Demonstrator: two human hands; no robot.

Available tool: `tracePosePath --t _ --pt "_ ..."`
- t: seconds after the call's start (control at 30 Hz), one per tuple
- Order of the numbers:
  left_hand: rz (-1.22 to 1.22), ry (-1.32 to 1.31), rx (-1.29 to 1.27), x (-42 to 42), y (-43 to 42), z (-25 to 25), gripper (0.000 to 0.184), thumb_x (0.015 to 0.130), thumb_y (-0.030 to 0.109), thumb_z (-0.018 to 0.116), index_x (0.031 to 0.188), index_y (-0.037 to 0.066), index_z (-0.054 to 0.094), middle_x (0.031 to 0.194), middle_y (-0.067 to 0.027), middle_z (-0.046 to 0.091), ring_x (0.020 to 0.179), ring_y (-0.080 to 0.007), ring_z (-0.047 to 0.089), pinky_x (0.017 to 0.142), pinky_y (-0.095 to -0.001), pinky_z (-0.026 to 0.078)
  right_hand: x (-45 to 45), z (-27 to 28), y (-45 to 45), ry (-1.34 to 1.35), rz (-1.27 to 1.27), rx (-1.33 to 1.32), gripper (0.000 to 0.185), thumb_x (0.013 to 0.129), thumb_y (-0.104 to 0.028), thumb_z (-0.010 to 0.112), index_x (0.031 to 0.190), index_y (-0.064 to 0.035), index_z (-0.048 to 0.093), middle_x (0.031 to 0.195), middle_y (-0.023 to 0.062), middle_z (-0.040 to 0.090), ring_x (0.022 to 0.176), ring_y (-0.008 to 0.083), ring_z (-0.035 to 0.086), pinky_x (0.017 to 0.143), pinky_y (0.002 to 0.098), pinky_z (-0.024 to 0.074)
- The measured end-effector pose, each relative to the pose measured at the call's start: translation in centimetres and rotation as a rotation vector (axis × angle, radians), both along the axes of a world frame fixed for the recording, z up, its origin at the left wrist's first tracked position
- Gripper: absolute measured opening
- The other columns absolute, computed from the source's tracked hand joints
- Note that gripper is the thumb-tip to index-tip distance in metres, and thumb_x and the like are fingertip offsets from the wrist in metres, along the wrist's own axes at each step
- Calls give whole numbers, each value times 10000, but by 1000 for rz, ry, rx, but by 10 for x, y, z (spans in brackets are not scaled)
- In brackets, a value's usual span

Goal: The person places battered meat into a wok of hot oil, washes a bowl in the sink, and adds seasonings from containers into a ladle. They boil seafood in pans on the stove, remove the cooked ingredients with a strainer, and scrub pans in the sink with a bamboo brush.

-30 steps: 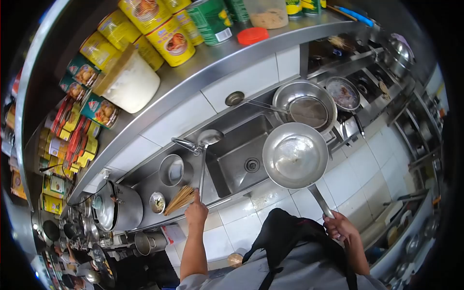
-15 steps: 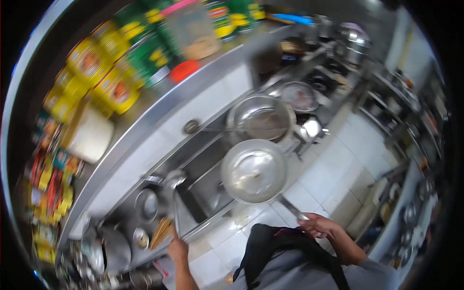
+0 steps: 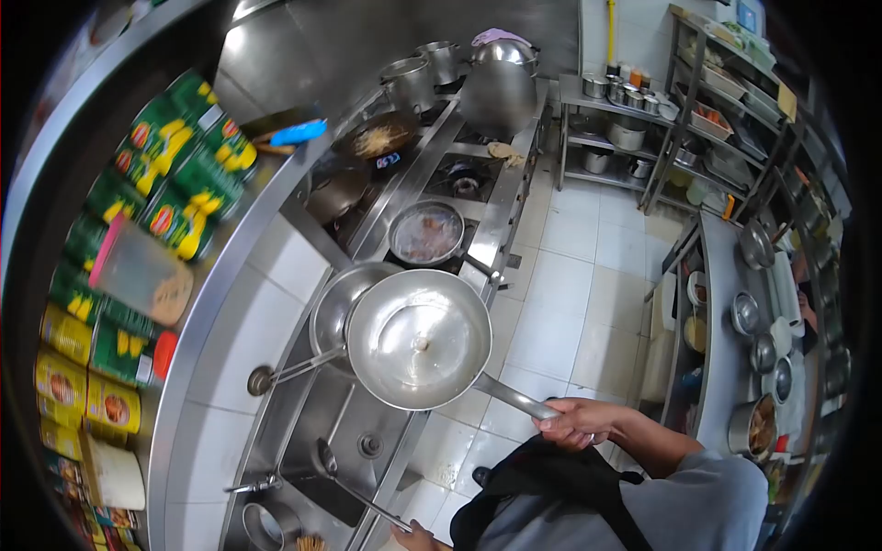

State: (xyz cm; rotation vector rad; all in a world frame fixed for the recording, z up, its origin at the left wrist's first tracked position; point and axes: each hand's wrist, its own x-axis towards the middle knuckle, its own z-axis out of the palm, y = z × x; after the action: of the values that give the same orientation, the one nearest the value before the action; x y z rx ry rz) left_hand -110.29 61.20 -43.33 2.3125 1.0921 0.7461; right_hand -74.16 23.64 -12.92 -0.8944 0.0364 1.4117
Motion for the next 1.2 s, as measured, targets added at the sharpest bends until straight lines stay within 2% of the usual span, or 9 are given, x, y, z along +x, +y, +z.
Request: tracePosePath --t 0.1,0.17,0.33,0.6,0.67,0.7,0.73,0.8,1.2 --pt "194 -313 -725 45 -42 45 75 925 179 499 928 115 460 731 -53 491 641 -200 496 590 -310 435 58 0 -30 -17 -26 15 145 1003 -246 541 977 -139 447 650 -56 347 462 14 296 364 184 238" --pt "322 -522 -1209 81 -75 86 259 973 279 468 731 185 468 680 -5 436 584 -140 429 509 -254 391 103 -5 -50 -24 -32 39 137 1003 -239 539 982 -138 449 652 -52 351 460 16 303 361 187 245" --pt "482 -836 -1364 171 -141 184 272 959 251 518 707 169 455 646 13 422 532 -111 386 462 -233 330 219 -13 -89 -131 -58 3 155 992 -220 556 940 -153 426 647 -52 352 445 21 313 350 195 251" --pt "146 -620 -1530 304 -221 245 328 927 229 612 688 138 406 604 26 365 522 -107 382 436 -232 325 395 -60 -114 -105 -103 9 182 983 -198 569 907 -162 408 629 -75 327 456 10 262 362 185 206" --pt "-5 -675 -1583 348 -213 227 290 925 223 609 708 120 447 620 -6 427 530 -130 427 442 -246 362 434 -70 -111 -98 -149 -14 178 980 -188 570 906 -161 410 625 -77 317 462 14 256 364 187 208" --pt "-237 -898 -1704 399 -211 233 390 924 86 510 1306 69 436 585 -31 428 432 -173 458 462 -347 430 453 -75 -109 -98 -124 -14 178 980 -188 570 906 -161 410 625 -77 317 462 14 256 364 187 208" --pt "-286 -668 -1658 435 -208 231 291 994 187 440 1280 139 423 500 36 258 331 -72 246 365 -263 264 471 -82 -108 -115 -143 -25 172 979 -187 569 909 -161 414 624 -78 317 461 16 255 368 188 209" --pt "-374 -651 -1845 515 -207 219 217 1012 207 471 1213 129 451 502 47 280 330 -82 259 356 -259 242 512 -91 -101 -129 -144 -47 167 978 -185 569 911 -162 418 623 -79 318 461 17 254 371 188 211" --pt "-152 -516 -1507 935 -228 56 145 942 184 613 1026 144 502 619 13 455 436 -93 432 397 -251 384 721 -178 -96 -105 -67 -123 183 954 -172 597 905 -179 421 611 -77 307 459 31 246 380 206 207"
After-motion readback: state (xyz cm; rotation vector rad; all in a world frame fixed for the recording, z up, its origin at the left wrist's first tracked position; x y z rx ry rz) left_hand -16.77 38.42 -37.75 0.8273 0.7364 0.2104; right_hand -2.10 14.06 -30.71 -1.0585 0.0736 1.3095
